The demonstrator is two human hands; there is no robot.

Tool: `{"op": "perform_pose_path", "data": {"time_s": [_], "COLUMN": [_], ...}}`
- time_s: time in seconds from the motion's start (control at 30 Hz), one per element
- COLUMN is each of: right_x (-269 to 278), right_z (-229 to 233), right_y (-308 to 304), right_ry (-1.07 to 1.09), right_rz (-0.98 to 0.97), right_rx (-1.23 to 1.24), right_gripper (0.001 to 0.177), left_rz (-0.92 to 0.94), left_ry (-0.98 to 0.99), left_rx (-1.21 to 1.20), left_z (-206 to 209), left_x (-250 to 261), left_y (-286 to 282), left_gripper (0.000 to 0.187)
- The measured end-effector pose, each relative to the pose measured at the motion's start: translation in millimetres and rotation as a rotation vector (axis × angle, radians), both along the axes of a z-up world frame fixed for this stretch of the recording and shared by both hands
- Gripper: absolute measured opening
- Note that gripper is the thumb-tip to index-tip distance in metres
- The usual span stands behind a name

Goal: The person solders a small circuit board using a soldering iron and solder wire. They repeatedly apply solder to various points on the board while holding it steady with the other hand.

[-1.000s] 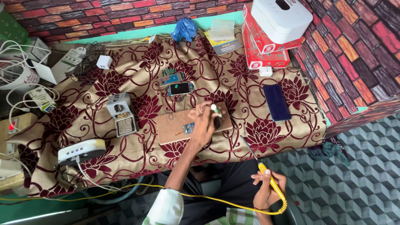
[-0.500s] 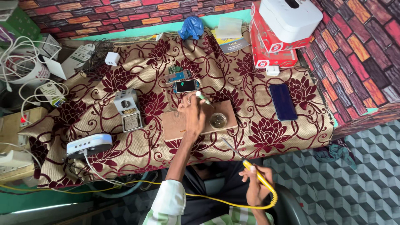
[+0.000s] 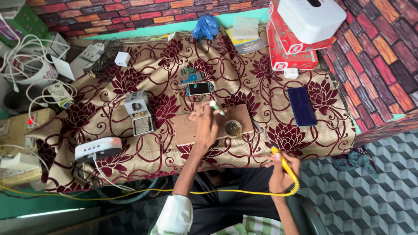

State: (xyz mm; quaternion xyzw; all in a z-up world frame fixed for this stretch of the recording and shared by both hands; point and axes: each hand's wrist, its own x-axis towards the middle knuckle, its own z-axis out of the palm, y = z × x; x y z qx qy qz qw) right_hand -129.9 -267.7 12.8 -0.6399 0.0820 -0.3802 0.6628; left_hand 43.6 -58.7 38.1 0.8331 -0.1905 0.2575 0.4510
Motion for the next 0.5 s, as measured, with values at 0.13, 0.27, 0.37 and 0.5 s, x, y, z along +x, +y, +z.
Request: {"op": "perform_pose_path", "data": {"time_s": [0.13,0.27,0.37,0.5], "right_x": [-16.2,-39.8,-50.1,-53.2], "right_z": [1.8,-11.1,-18.7,-16.4], "right_y": [-4.8,-2.1,1.7,-0.1], "right_ry": [-0.008,0.043,0.105,0.147], "right_rz": [-0.007,0.125,0.091,0.008], "right_rx": [0.000,0.047,0.054,0.091], "right_gripper": [0.019,0.019,0.019,0.018], "left_rz": [0.167,0.057,-0.051,-0.169], "left_ry": [0.044,0.026,0.013,-0.029], "left_rx": [-0.258,-0.214,-0.130,-0.047], "left_z": [-1.2,5.0,2.6,-5.0], "left_x": [-15.0,-35.5,-66.6,-82.6], "left_y": [9.1,15.5,13.1,-1.9], "left_gripper": [0.037,0.032,0.037,0.042]}}
